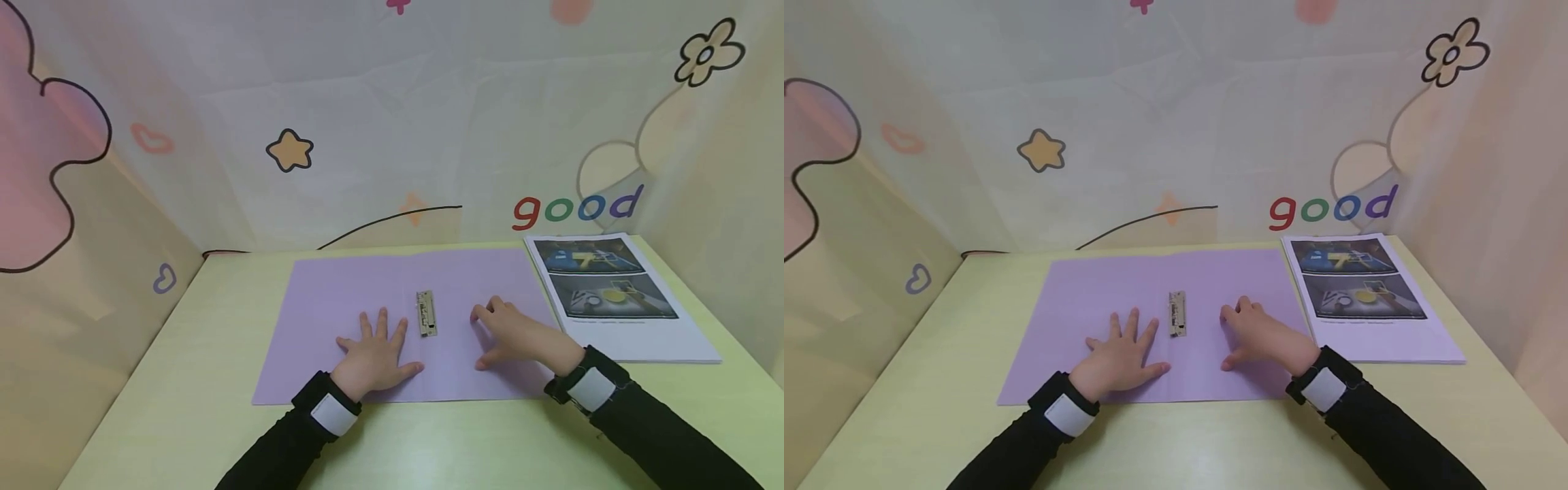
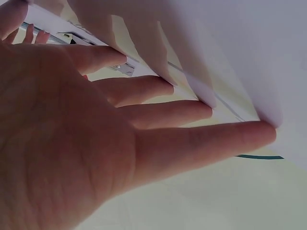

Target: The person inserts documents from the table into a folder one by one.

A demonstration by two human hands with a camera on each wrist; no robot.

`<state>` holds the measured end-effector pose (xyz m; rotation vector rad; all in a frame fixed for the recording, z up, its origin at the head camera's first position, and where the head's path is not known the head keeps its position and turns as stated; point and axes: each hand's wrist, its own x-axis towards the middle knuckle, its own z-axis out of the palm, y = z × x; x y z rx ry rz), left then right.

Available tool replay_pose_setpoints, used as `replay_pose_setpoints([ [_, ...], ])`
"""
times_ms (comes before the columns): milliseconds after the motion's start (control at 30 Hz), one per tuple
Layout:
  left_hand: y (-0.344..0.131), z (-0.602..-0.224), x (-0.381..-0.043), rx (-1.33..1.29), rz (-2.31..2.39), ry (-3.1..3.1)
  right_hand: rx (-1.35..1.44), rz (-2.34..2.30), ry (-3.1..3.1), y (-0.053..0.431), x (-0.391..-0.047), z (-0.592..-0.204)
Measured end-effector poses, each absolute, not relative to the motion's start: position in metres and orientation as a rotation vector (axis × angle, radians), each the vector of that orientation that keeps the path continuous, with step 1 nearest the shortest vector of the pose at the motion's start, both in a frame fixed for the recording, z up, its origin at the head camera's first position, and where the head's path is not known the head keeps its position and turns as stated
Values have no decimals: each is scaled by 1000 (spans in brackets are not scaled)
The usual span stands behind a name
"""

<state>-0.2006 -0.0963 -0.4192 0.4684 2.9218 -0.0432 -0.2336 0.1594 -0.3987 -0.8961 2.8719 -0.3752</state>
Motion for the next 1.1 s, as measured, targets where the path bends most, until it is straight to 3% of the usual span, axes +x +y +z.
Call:
replay_pose_setpoints([
  [733, -97, -415, -200, 447, -33, 2895, -963, -589, 2727, 99, -261, -403],
  [1100, -97, -414, -200, 447, -47, 2898, -712, -721, 2711, 84, -270, -407],
])
